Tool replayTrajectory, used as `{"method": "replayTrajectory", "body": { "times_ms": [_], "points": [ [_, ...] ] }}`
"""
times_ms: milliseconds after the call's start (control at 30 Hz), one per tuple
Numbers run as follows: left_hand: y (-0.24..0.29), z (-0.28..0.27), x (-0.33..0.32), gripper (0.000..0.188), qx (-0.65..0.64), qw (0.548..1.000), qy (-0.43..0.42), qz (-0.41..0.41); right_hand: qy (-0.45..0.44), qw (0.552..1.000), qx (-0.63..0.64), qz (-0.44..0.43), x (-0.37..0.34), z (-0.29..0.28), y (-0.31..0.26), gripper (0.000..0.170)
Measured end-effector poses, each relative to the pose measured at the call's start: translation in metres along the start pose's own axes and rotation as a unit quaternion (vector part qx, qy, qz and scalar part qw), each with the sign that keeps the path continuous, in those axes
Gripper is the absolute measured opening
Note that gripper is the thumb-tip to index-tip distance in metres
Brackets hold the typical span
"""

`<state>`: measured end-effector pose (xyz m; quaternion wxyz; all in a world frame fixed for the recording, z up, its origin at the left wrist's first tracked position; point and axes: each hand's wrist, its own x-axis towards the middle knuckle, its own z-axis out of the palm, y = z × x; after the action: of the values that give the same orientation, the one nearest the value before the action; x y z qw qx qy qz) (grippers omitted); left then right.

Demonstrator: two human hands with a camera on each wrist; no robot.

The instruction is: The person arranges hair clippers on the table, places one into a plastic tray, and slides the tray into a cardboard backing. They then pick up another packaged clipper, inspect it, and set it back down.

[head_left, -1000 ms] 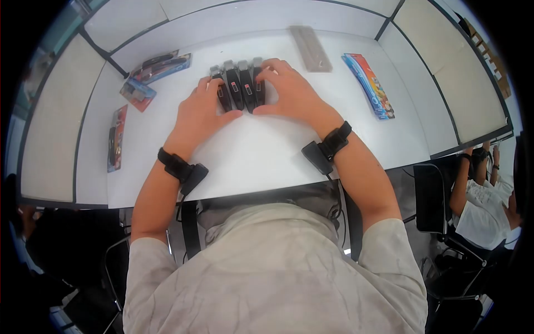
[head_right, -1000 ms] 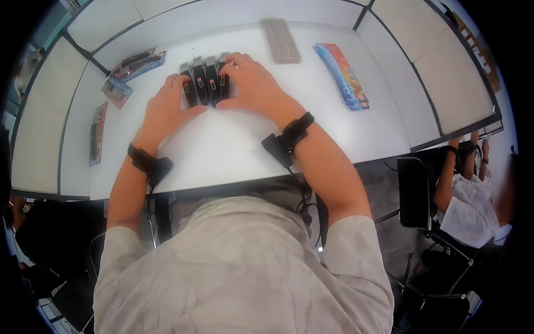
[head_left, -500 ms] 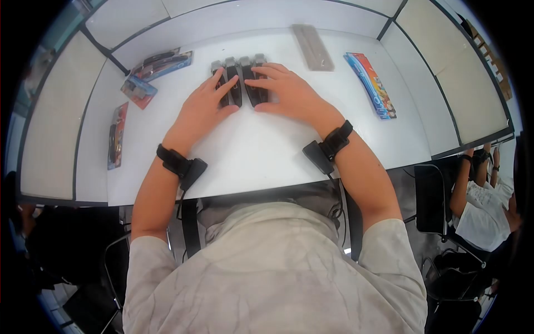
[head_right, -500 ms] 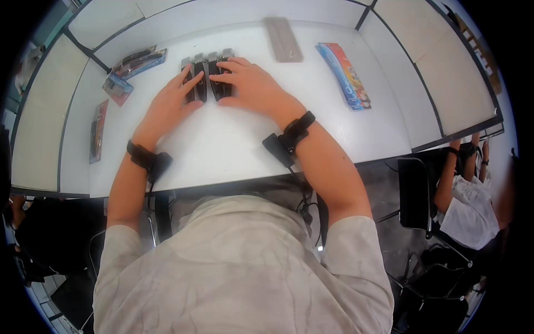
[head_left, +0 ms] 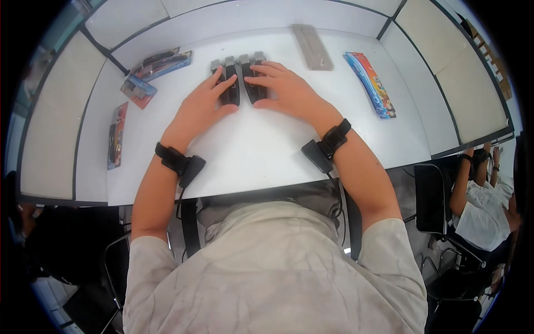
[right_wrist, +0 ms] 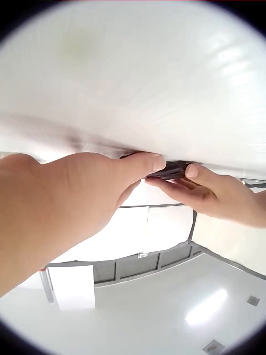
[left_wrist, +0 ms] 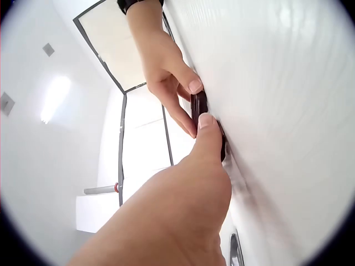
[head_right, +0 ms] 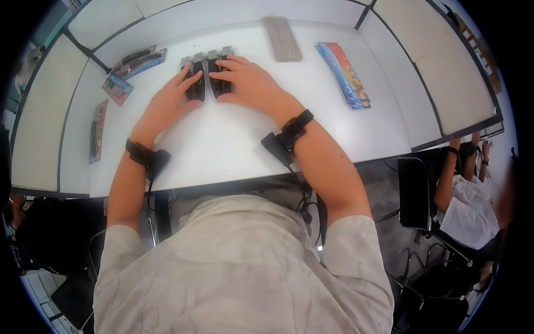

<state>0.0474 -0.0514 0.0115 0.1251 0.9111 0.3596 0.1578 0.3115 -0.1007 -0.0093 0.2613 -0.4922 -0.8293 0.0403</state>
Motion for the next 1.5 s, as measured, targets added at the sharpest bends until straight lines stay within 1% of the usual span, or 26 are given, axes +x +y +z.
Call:
{"method": "replayTrajectory", "body": {
  "times_ms": [33,133,233,333,533,733,833,1033,1133,1233,1333,1500],
  "points": [
    [-0.002,0.002,0.0,0.068,0.012,1.0,0.01,0.01,0.001,1.0,0.001,-0.001,0.0,0.0,0.0,0.055],
    [0.003,0.0,-0.001,0.067,-0.02,1.0,-0.001,-0.014,-0.002,1.0,0.005,0.004,0.0,-0.001,0.0,0.055],
    [0.001,-0.001,-0.001,0.067,-0.024,1.0,0.004,-0.001,-0.002,1.0,0.001,0.004,0.0,-0.003,-0.002,0.055],
    [-0.001,-0.003,0.0,0.067,-0.038,0.999,-0.008,-0.005,-0.003,1.0,-0.004,0.005,0.0,-0.002,-0.001,0.055],
    [-0.015,0.0,0.005,0.066,-0.031,0.999,-0.001,0.025,-0.002,1.0,0.003,0.011,0.001,-0.002,0.001,0.054],
    [-0.013,0.0,0.007,0.066,-0.066,0.998,-0.009,0.005,0.001,1.0,0.006,0.014,0.001,-0.004,0.001,0.055],
    [-0.014,0.003,0.008,0.066,-0.034,0.999,0.008,0.02,-0.005,1.0,0.017,0.022,0.001,-0.006,-0.001,0.055],
    [-0.012,-0.002,0.007,0.066,-0.039,0.999,0.001,0.014,0.004,1.0,0.006,0.006,0.002,-0.001,0.005,0.056],
    [-0.01,-0.004,0.008,0.069,-0.03,0.999,0.003,0.023,0.002,1.0,0.013,0.013,-0.001,-0.005,0.003,0.056],
    [-0.008,-0.006,0.007,0.072,-0.063,0.998,0.014,0.012,-0.003,1.0,0.014,0.019,0.001,-0.005,0.001,0.056],
    [-0.013,-0.006,0.007,0.076,-0.061,0.998,0.011,0.024,-0.003,1.0,0.005,0.02,-0.001,-0.006,0.002,0.056],
    [-0.005,-0.009,0.005,0.074,-0.075,0.997,0.0,0.024,-0.004,1.0,0.01,0.02,-0.003,-0.008,0.002,0.056]
  ]
}}
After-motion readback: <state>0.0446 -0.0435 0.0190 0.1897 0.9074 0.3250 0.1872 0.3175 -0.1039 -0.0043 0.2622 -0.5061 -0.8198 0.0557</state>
